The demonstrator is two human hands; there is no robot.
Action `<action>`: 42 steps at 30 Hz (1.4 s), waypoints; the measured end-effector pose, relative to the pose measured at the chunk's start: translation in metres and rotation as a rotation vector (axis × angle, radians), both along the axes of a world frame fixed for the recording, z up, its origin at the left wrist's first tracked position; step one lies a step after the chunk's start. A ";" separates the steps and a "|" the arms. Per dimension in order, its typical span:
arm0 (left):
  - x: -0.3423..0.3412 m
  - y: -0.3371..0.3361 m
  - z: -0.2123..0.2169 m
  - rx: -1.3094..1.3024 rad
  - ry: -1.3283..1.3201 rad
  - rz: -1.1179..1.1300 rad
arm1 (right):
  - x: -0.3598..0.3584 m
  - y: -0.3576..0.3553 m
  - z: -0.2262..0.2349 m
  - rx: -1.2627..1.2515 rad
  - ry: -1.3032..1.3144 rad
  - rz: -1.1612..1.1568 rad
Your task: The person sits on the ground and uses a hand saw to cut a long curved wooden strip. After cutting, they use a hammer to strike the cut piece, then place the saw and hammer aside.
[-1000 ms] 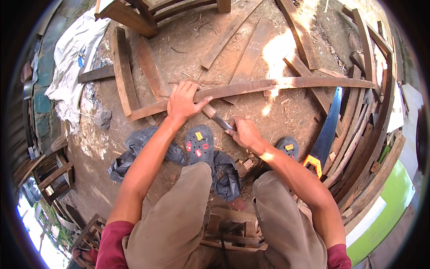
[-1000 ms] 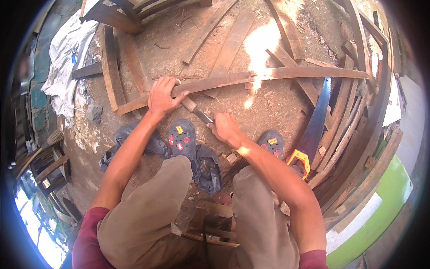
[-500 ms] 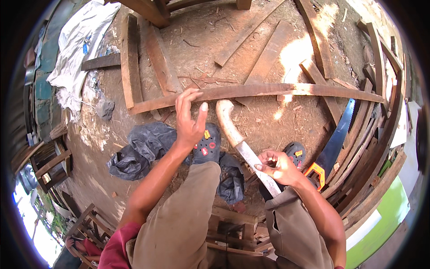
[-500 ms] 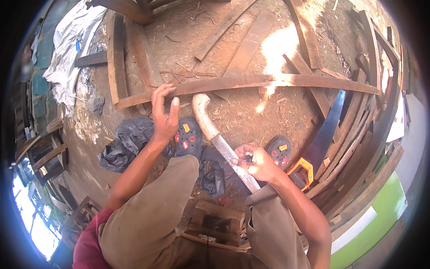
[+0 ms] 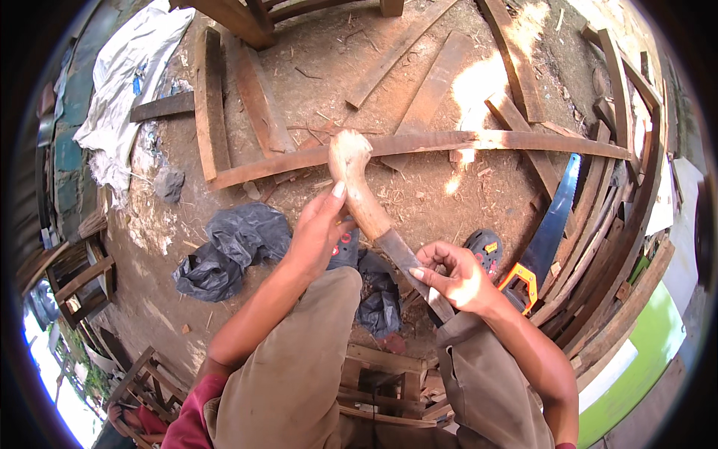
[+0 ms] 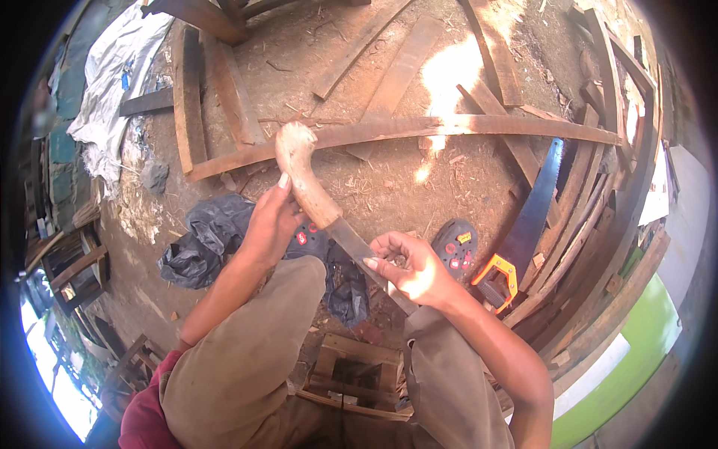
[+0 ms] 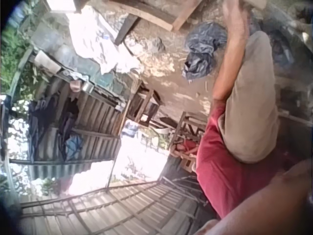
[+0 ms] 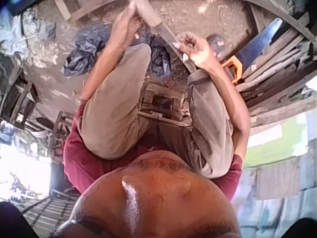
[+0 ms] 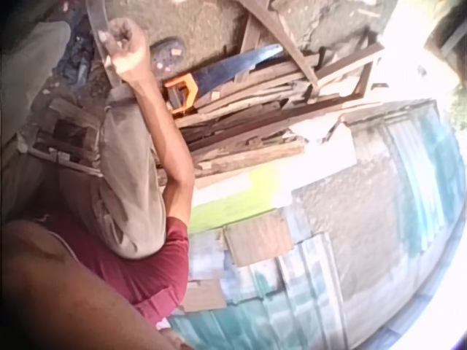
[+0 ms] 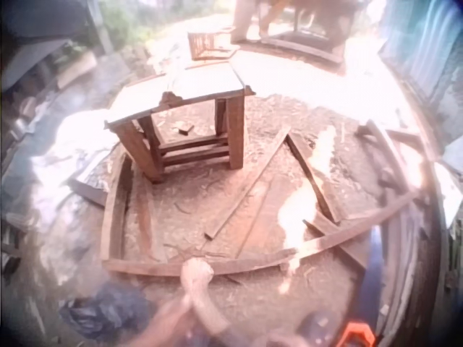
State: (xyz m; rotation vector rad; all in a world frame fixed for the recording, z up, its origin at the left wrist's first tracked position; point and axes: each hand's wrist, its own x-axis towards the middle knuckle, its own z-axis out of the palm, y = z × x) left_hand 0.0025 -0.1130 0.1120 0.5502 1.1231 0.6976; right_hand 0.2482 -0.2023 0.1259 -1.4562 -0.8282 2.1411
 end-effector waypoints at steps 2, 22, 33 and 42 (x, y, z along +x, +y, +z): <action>0.016 0.004 0.013 0.080 -0.043 -0.115 | -0.011 0.002 -0.011 0.206 -0.126 -0.067; 0.078 0.134 0.079 1.056 0.086 0.243 | 0.054 -0.013 -0.030 0.492 -0.676 -0.290; 0.083 0.130 0.081 1.031 0.061 0.288 | 0.054 -0.013 -0.032 0.513 -0.709 -0.233; 0.080 0.132 0.073 1.144 0.035 0.249 | 0.051 -0.011 -0.035 0.549 -0.723 -0.210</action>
